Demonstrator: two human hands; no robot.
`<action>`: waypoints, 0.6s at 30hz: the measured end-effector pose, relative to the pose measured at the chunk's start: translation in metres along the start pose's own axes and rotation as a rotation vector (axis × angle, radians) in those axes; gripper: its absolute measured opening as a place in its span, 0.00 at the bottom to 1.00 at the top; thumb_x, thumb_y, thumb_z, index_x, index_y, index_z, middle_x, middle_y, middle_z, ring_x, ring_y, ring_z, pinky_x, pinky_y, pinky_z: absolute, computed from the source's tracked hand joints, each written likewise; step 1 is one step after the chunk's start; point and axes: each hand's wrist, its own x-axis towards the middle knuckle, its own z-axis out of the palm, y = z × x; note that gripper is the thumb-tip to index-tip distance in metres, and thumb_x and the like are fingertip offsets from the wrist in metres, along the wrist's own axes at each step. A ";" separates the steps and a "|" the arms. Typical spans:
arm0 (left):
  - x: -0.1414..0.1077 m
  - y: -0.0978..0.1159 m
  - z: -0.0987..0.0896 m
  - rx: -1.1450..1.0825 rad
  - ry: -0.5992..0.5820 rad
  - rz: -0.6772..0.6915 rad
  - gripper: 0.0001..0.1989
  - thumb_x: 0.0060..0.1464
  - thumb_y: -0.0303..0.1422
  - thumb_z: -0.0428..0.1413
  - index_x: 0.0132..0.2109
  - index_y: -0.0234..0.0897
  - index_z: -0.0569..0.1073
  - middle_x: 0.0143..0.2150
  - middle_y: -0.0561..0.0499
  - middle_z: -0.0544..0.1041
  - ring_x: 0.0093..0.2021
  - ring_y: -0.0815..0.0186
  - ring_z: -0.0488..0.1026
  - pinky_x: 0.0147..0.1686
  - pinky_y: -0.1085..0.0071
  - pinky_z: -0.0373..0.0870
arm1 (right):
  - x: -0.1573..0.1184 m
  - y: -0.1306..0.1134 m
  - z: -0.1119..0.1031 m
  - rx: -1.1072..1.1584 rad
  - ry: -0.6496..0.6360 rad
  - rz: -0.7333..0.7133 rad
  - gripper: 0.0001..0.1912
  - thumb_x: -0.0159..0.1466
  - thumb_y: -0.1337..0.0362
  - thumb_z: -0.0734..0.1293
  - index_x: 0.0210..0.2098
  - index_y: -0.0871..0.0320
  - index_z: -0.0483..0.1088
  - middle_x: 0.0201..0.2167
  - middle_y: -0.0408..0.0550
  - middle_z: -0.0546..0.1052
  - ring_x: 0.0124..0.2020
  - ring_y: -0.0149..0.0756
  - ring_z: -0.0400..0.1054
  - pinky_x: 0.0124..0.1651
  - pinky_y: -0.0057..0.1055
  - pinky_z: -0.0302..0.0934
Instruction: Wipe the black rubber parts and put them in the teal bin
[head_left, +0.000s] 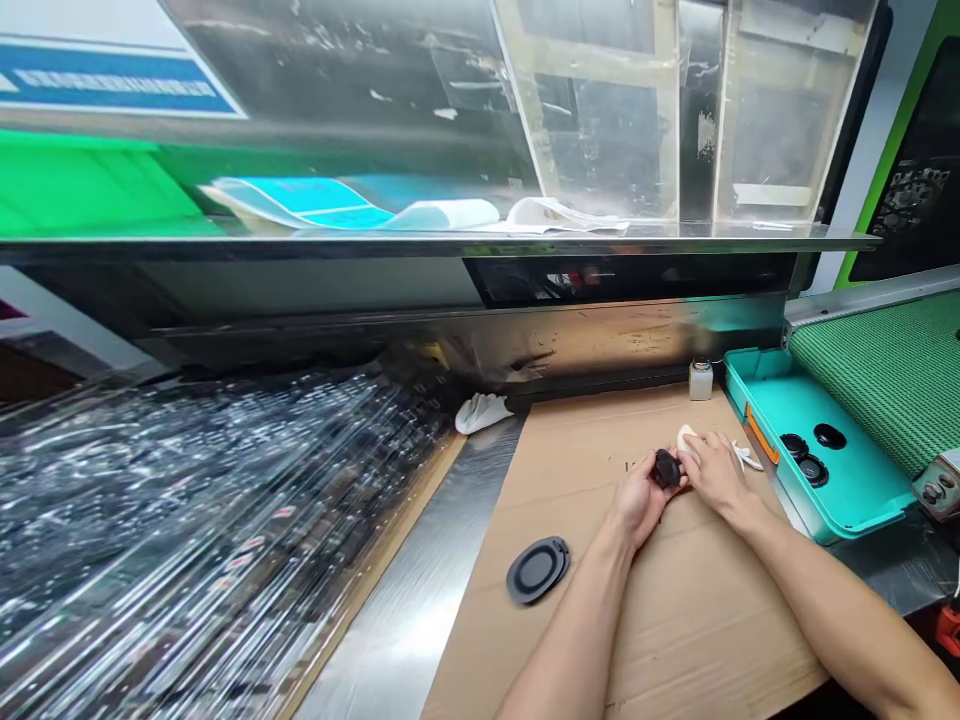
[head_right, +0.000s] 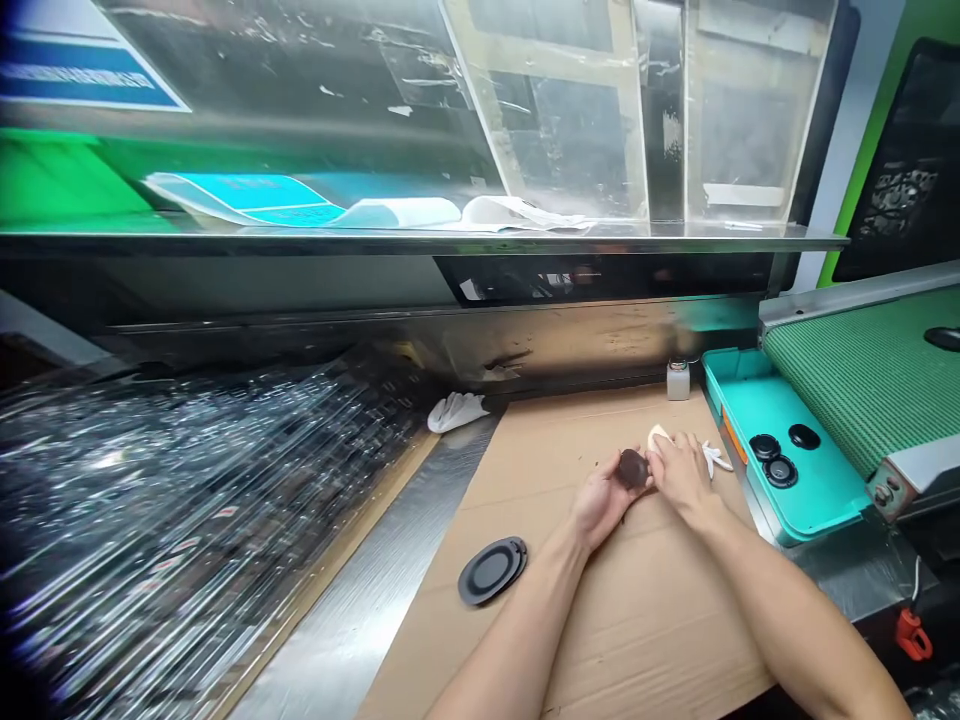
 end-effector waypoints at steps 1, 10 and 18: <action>0.000 0.001 -0.001 0.029 -0.013 0.002 0.12 0.68 0.33 0.50 0.46 0.30 0.74 0.42 0.40 0.80 0.39 0.61 0.80 0.37 0.66 0.78 | 0.000 0.005 -0.001 -0.005 0.009 0.002 0.15 0.73 0.58 0.61 0.54 0.52 0.74 0.50 0.52 0.75 0.51 0.43 0.66 0.53 0.34 0.55; -0.007 0.032 -0.003 -0.201 0.076 -0.136 0.24 0.72 0.43 0.37 0.45 0.30 0.72 0.41 0.34 0.80 0.36 0.62 0.82 0.22 0.79 0.73 | -0.004 0.009 -0.005 -0.069 -0.058 -0.005 0.15 0.71 0.55 0.62 0.51 0.51 0.74 0.46 0.51 0.76 0.50 0.45 0.67 0.51 0.36 0.54; -0.007 0.029 -0.001 0.068 0.105 0.116 0.27 0.60 0.54 0.56 0.46 0.30 0.74 0.45 0.35 0.80 0.38 0.61 0.82 0.28 0.77 0.76 | -0.002 0.012 -0.004 -0.056 -0.063 -0.019 0.17 0.71 0.53 0.63 0.54 0.51 0.74 0.48 0.51 0.75 0.51 0.45 0.67 0.53 0.37 0.53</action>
